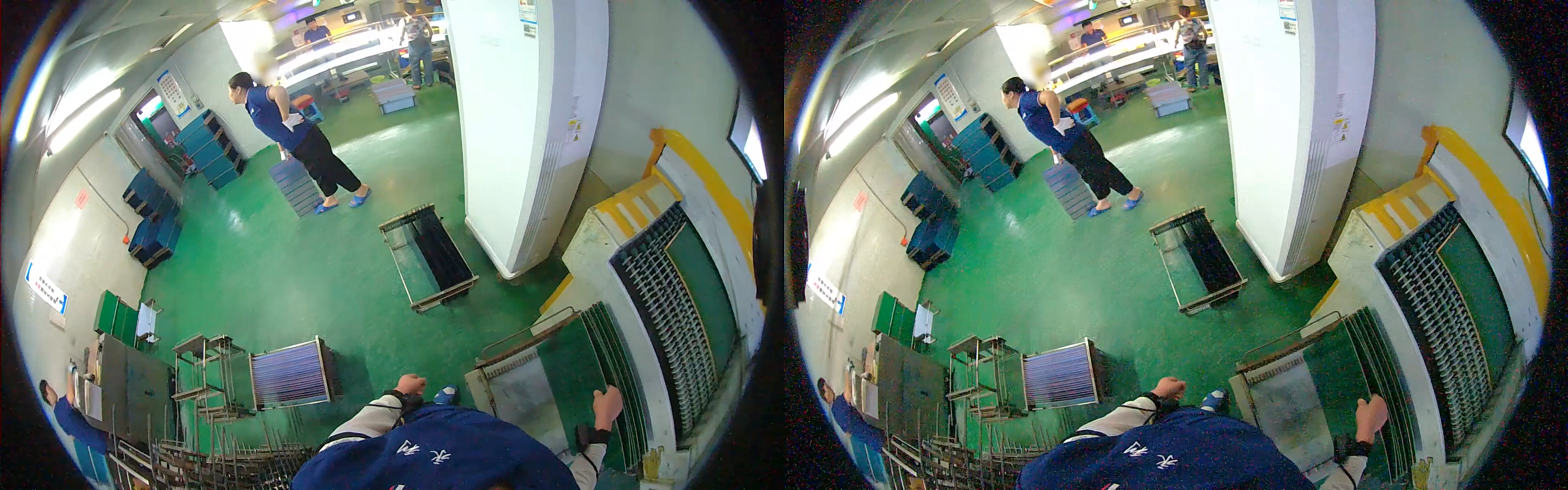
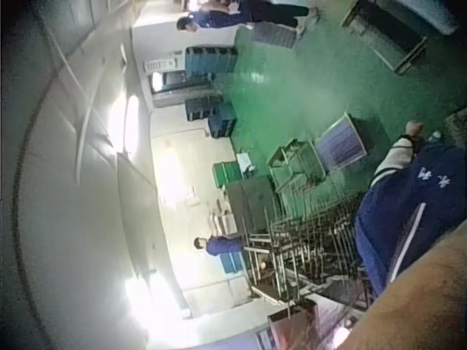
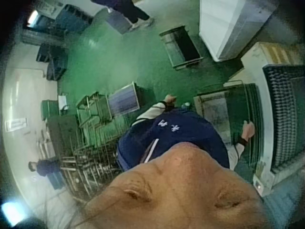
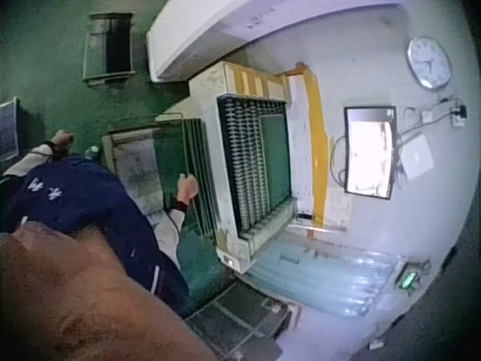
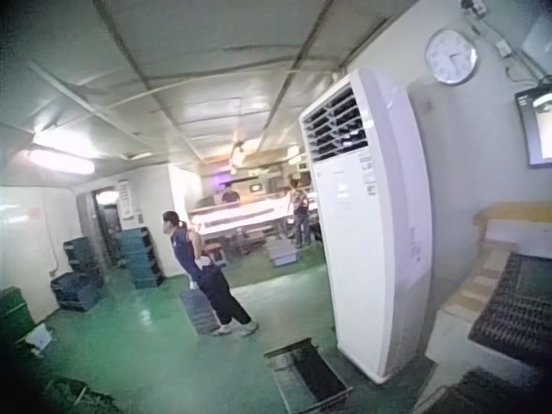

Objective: Moving circuit boards between racks and processing equipment in a manufacturing facility.

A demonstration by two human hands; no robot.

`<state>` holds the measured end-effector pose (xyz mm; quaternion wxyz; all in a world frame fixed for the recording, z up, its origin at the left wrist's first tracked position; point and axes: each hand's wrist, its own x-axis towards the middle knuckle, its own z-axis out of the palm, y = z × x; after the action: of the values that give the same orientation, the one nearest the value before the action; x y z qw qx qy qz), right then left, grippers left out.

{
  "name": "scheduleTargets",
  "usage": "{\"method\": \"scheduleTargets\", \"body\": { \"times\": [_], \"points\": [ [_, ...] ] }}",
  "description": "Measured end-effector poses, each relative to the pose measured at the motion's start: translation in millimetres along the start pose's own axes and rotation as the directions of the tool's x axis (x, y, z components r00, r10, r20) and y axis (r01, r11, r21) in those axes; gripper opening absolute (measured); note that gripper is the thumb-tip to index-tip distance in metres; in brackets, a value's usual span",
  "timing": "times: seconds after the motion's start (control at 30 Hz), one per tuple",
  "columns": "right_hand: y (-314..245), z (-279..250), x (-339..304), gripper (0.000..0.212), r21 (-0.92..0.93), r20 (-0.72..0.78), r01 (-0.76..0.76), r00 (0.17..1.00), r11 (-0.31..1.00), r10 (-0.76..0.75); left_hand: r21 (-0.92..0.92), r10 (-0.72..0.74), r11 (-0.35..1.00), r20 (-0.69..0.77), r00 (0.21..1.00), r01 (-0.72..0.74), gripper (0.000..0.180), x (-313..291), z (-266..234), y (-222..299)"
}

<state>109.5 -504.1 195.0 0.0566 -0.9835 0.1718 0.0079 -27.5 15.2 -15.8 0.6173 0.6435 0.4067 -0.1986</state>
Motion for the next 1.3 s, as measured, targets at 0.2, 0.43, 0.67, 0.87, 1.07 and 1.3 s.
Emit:
{"method": "scheduleTargets", "body": {
  "times": [0.2, 0.43, 0.67, 0.87, 1.07, 1.3],
  "points": [
    [2.6, -0.4, 1.2, 0.046, 0.038, 0.030, -0.040, 0.999, 0.998, 0.039, -0.020, 0.013, 1.000, 0.039, 0.999, -0.012, 0.022, 2.4, -0.6, -0.7],
    [8.4, 11.3, 7.4, 0.044, 0.016, -0.045, 0.002, 0.999, 1.000, -0.001, 0.059, 0.005, 0.998, 0.029, 1.000, -0.007, 0.017, 3.8, -2.4, -2.7],
    [13.2, 7.3, 7.7, 0.044, 0.015, -0.009, -0.002, 1.000, 1.000, 0.002, 0.023, 0.038, 0.999, -0.009, 0.999, -0.038, 0.021, -2.2, 4.3, 0.2],
    [4.9, 6.7, 8.8, 0.039, 0.026, 0.023, 0.026, 0.999, 0.999, -0.026, 0.052, 0.037, 0.998, 0.034, 0.999, -0.038, 0.017, 37.1, -11.4, -35.6],
    [24.6, 28.5, 6.0, 0.038, 0.056, -0.091, 0.113, 0.990, 0.992, -0.107, 0.257, 0.385, 0.880, 0.107, 0.917, -0.399, 0.012, 48.7, -16.0, -51.6],
    [14.5, -32.9, -2.9, 0.041, 0.025, -0.066, 0.049, 0.997, 0.998, -0.047, 0.010, 0.064, 0.998, 0.029, 0.998, -0.064, 0.023, 42.8, 0.6, -28.9]
  ]
}}
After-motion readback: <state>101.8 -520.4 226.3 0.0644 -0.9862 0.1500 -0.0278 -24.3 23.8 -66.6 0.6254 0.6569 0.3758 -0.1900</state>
